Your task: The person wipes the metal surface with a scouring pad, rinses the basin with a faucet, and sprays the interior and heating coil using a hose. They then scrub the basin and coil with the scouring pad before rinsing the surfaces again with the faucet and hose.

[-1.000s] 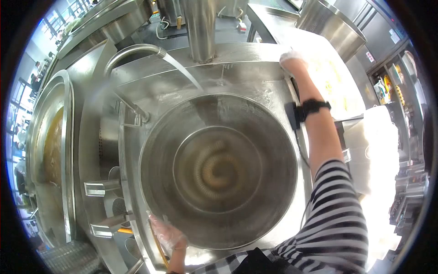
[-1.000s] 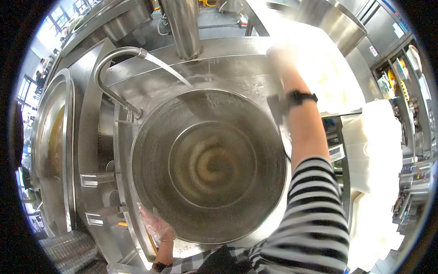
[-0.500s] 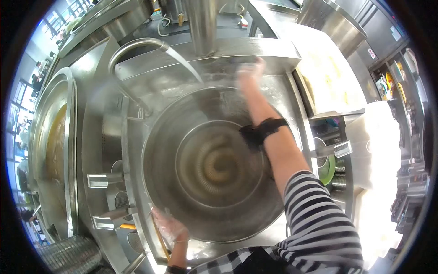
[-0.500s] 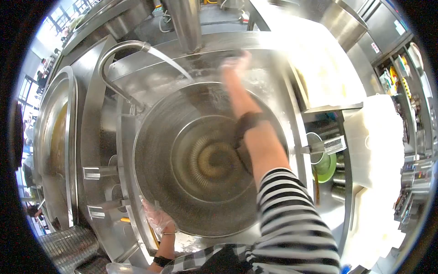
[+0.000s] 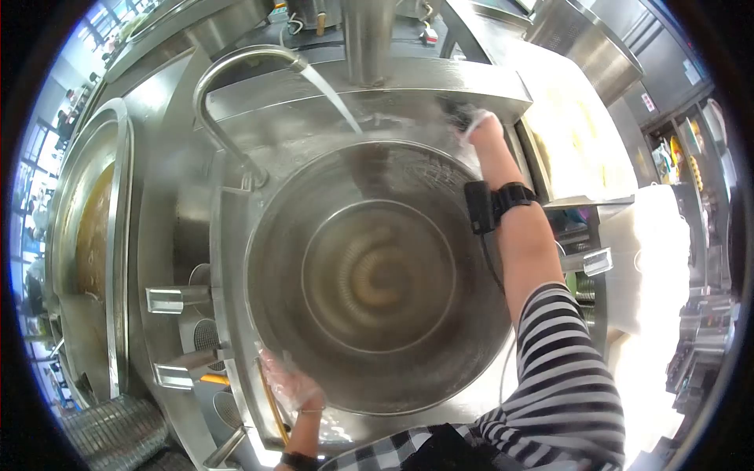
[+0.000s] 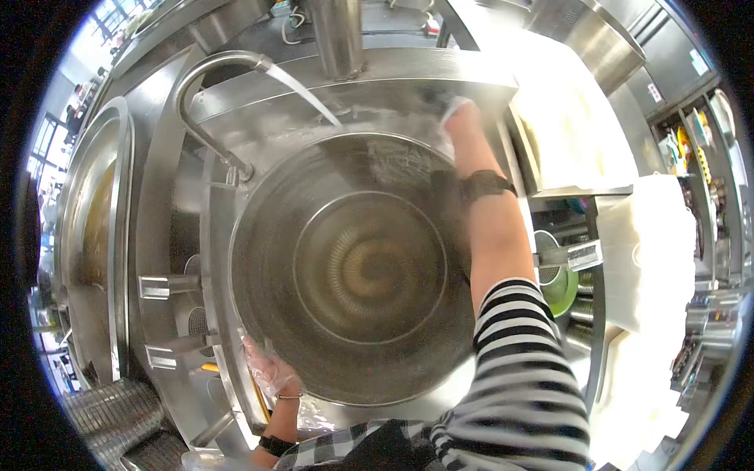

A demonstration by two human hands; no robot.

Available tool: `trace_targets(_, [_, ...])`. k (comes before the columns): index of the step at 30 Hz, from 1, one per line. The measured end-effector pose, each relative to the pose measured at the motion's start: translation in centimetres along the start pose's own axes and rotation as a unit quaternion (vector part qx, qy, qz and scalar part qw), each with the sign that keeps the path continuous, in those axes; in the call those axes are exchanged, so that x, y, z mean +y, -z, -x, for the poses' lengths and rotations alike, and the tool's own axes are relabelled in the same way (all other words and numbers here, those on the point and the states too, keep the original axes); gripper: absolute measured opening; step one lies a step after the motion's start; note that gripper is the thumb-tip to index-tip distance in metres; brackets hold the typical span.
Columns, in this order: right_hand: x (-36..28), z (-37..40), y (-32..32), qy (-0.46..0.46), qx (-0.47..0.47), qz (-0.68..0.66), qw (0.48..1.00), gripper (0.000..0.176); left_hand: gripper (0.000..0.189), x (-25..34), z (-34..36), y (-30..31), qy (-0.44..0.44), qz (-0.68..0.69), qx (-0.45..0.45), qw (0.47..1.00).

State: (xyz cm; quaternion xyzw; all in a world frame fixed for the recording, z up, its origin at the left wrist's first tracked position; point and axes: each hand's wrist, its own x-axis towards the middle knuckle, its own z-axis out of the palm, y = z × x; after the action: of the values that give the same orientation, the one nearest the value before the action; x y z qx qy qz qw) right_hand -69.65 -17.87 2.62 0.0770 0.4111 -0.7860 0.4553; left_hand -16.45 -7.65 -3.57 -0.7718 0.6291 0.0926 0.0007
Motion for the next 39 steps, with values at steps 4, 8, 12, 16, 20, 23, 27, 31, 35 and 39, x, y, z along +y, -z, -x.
trace_targets(4, [5.7, -6.3, -1.6, -0.029, 0.029, -0.015, 0.999, 0.040, 0.043, -1.1, -0.2, -1.8, -0.040, 0.323, 0.068, 0.943])
trace_targets(8, [10.9, -9.7, -5.8, 0.251, -0.058, 0.525, 0.811, 0.056, 0.037, -1.1, -0.5, -2.0, -0.220, 0.222, 0.220, 0.924])
trace_targets(12, [8.7, -0.6, -6.5, 0.487, -0.060, 0.768, 0.412, 0.059, 0.042, 0.1, -0.4, -0.9, -0.012, 0.405, 0.109, 0.908])
trace_targets(16, [11.6, -5.9, -2.2, 0.346, -0.165, 0.497, 0.778, 0.043, 0.050, 0.5, 0.4, 1.8, -0.095, 0.249, 0.046, 0.963])
trace_targets(20, [16.3, 2.8, -14.4, -0.001, 0.044, -0.045, 0.998, 0.033, 0.047, 0.0, -0.1, -0.1, -0.187, 0.221, 0.221, 0.931])
trace_targets(23, [18.6, 2.8, -17.7, -0.031, 0.029, -0.101, 0.994, 0.032, 0.047, -0.2, 0.2, 0.7, -0.179, 0.231, 0.174, 0.941])
trace_targets(27, [20.8, 1.5, -19.7, -0.043, -0.051, -0.090, 0.994, 0.032, 0.047, 0.0, 0.3, 1.4, -0.167, 0.248, 0.114, 0.947])
trace_targets(31, [20.3, -0.7, -22.1, -0.057, -0.130, -0.051, 0.989, 0.032, 0.043, -0.4, -0.1, 0.5, -0.118, 0.283, 0.107, 0.946])
trace_targets(35, [20.4, -1.6, -20.9, -0.071, -0.168, 0.082, 0.980, 0.030, 0.040, 0.1, 0.3, 2.3, -0.129, 0.234, 0.082, 0.960])
trace_targets(39, [21.8, 2.9, -21.8, 0.154, -0.124, 0.309, 0.930, 0.030, 0.044, -1.5, -0.5, -1.8, -0.121, 0.452, 0.064, 0.881])
